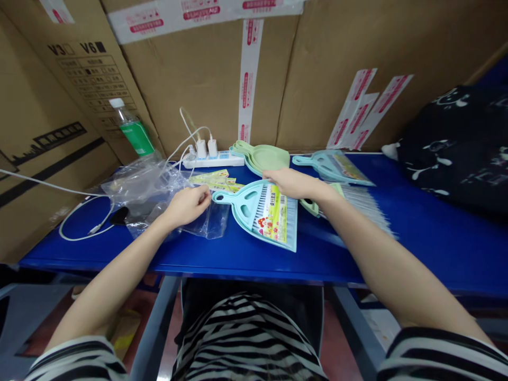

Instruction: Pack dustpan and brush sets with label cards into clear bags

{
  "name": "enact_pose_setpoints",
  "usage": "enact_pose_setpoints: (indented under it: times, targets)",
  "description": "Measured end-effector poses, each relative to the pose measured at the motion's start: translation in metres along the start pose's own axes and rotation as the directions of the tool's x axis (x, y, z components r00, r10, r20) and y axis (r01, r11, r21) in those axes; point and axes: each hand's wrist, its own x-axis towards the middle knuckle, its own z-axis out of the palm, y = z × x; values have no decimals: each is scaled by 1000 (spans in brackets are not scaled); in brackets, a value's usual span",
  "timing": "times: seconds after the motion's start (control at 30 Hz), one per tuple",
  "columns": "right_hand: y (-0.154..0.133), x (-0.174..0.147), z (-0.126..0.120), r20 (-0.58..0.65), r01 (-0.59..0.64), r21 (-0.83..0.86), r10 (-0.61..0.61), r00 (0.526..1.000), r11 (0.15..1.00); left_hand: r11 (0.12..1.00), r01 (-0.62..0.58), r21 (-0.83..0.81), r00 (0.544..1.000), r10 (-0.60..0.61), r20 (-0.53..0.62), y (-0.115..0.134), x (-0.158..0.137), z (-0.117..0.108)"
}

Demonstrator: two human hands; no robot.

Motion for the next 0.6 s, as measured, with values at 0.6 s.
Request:
enact_pose_setpoints:
  times: [0.6]
  targets:
    - [-11,3,10,-53,-47,93,52,997,995,973,-147,-178,988,135,-80,-3,-1,1]
